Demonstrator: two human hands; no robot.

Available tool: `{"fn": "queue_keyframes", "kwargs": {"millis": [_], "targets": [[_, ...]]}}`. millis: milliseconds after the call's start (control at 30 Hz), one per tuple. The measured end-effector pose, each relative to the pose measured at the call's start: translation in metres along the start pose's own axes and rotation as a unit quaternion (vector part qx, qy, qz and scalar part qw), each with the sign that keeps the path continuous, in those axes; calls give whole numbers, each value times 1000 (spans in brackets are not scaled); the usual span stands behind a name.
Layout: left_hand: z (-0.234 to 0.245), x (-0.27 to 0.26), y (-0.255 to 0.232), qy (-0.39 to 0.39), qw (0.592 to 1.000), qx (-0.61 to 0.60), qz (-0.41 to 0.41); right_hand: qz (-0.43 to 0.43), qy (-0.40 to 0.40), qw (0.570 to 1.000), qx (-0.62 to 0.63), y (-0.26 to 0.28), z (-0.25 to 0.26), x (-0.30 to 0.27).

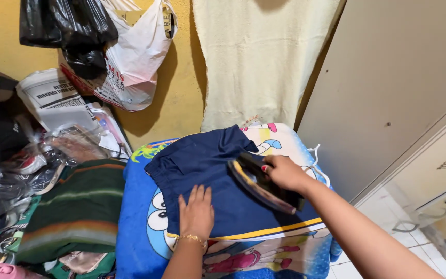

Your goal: Ironing a pair of blue shorts on an ironing board.

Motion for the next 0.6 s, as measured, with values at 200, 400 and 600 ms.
{"fn": "queue_keyframes", "kwargs": {"millis": [200, 400, 600], "targets": [[13, -50, 26, 231, 968, 46, 81, -1, 37, 994, -98, 13, -27, -13], [-3, -49, 38, 248, 961, 51, 111, 55, 68, 981, -174, 16, -65, -19], [-10, -47, 43, 271, 954, 30, 125, 33, 80, 974, -208, -16, -48, -14]]}}
Point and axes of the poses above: each hand's wrist, its own x-axis towards the middle knuckle, its own z-axis out of the back of the hand, y = z × x, the point moved 9 cm from there along x, towards the middle knuckle, and after that the axes turned 1 degree about z, right-handed, at the moved point
